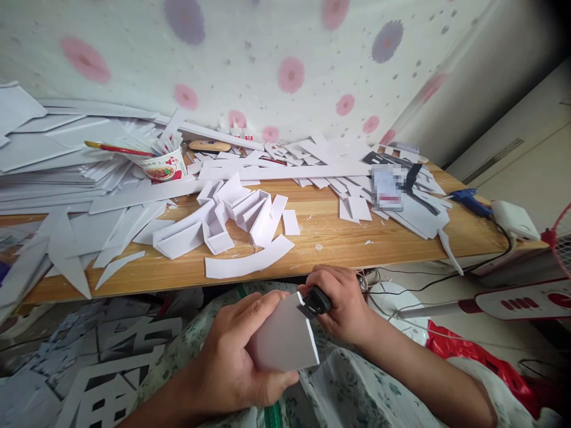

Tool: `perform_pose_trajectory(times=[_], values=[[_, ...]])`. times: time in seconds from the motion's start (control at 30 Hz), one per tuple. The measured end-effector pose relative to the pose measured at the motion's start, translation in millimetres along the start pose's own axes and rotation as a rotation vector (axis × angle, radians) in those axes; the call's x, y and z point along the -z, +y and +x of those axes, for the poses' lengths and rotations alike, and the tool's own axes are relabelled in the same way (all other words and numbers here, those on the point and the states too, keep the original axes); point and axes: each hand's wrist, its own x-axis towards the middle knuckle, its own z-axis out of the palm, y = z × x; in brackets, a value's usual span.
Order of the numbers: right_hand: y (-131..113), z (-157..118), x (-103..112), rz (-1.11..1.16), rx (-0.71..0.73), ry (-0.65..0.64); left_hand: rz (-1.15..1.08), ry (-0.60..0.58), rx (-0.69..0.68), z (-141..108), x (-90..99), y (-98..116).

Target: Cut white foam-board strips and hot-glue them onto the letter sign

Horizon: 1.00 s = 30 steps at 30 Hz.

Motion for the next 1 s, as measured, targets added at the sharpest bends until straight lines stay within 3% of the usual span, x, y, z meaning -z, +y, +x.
perform_pose_trajectory(times=[0.3, 0.67, 0.83, 1.0], values=[[11, -1, -1, -0.07, -0.026, 0.001, -0.037, -0.041, 0.031, 1, 1.1, 0], [7, 1, 2, -0.092, -0.02, -0.002, -0.054, -0.035, 0.038, 4, 1.8, 1], [19, -2, 2, -0.303, -0.266, -0.158, -0.016, -0.026, 0.019, 5, 3.8, 4], [42, 0, 13, -0.503, -0.421, -0.162, 0.207, 0.024, 0.033, -2, -0.7, -8]])
